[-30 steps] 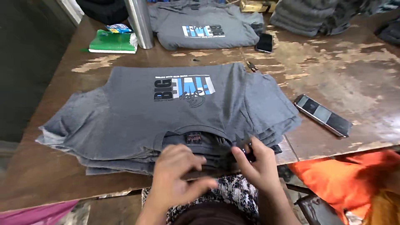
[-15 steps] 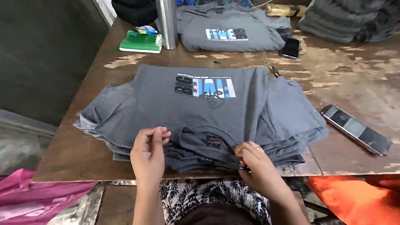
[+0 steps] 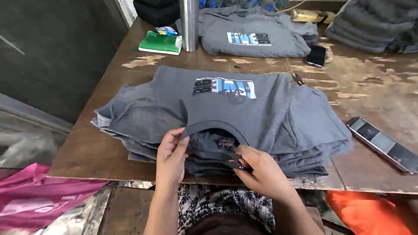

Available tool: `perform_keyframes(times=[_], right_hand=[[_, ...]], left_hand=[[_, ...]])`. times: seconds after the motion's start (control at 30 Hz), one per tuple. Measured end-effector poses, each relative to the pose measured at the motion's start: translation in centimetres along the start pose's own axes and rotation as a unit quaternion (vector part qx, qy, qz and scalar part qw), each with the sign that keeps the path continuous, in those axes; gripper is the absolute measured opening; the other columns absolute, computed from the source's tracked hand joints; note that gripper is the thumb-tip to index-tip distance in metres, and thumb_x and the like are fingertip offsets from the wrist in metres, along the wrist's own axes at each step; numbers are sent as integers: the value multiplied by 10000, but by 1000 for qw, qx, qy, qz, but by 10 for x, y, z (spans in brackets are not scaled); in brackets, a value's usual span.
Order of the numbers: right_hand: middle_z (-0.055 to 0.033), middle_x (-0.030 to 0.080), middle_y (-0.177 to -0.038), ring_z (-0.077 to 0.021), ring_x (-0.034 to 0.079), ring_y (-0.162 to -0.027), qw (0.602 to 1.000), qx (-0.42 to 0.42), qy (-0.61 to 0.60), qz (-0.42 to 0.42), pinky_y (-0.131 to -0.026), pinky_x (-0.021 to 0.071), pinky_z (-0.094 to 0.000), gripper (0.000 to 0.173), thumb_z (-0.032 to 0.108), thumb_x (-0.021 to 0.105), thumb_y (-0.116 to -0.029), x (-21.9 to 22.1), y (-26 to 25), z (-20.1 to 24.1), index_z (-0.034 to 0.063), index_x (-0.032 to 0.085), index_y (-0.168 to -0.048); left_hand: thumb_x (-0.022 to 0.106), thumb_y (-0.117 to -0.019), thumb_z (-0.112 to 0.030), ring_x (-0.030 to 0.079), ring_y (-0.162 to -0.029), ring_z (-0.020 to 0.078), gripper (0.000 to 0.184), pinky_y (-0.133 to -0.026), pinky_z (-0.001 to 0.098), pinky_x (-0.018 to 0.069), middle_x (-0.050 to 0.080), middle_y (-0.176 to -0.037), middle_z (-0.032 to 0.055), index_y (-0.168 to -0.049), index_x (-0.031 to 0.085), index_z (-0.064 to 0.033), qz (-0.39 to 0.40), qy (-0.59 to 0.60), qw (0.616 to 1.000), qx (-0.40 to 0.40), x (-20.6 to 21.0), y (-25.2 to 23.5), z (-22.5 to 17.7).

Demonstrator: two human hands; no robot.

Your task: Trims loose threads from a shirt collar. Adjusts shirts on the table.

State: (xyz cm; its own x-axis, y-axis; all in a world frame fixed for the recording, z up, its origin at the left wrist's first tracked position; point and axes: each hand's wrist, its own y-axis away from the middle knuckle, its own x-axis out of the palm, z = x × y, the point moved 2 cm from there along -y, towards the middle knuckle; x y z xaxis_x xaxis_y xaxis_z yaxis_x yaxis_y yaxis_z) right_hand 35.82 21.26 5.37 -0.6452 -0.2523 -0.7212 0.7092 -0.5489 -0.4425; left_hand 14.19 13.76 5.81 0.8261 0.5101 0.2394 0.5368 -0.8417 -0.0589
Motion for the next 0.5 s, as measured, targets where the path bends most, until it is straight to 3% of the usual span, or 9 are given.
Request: perform_keyframes(times=[0.1, 0.17, 0.23, 0.3, 0.4, 0.5], right_hand=[[-108, 664, -985, -76, 605, -839, 991, -53, -90, -78, -726, 503, -163, 143, 148, 601, -959, 6, -14, 8, 12, 621, -1000], [-164, 677, -1181, -104, 658, -1019, 981, -93, -125, -113, -842, 529, -176, 137, 128, 629, -976, 17, -25, 16, 20, 547, -995], [-165, 655, -1281, -137, 657, -1116, 974, -126, -136, -128, -908, 533, -214, 158, 102, 650, -968, 28, -35, 22, 47, 503, -981], [-126, 687, -1261, -176, 651, -1156, 970, -157, -108, -148, -968, 531, -257, 135, 61, 657, -967, 35, -41, 27, 68, 524, -946], [-96, 729, -1149, -198, 666, -1070, 961, -202, -53, -181, -953, 529, -281, 135, 45, 644, -991, 39, -42, 27, 77, 564, -887], [-110, 716, -1058, -208, 660, -1029, 947, -252, -55, -190, -967, 519, -299, 163, 9, 601, -1004, 42, -37, 23, 80, 538, -871]], left_hand=[[540, -1011, -67, 730, -944, 139, 405, -860, 341, 620, 729, -1097, 36, -1409, 568, -137, 41, 98, 994, -35, 0, 3, -3], [598, -971, -28, 736, -942, 142, 407, -879, 342, 614, 751, -1064, 41, -1363, 604, -136, 51, 138, 989, -23, 1, 9, -1], [614, -930, 48, 733, -956, 134, 400, -897, 326, 602, 762, -1057, 45, -1293, 635, -115, 60, 158, 986, 9, 5, 16, 4], [615, -915, 80, 721, -1020, 136, 410, -932, 322, 580, 757, -1117, 53, -1280, 623, -107, 79, 162, 983, 46, 5, 22, 9], [589, -875, 102, 698, -1103, 131, 515, -981, 324, 560, 732, -1205, 20, -1350, 540, -91, 105, 121, 981, 108, 7, 30, 11], [650, -859, 78, 687, -1094, 75, 492, -968, 304, 565, 713, -1225, -15, -1324, 517, -13, 113, 70, 973, 186, 14, 33, 11]])
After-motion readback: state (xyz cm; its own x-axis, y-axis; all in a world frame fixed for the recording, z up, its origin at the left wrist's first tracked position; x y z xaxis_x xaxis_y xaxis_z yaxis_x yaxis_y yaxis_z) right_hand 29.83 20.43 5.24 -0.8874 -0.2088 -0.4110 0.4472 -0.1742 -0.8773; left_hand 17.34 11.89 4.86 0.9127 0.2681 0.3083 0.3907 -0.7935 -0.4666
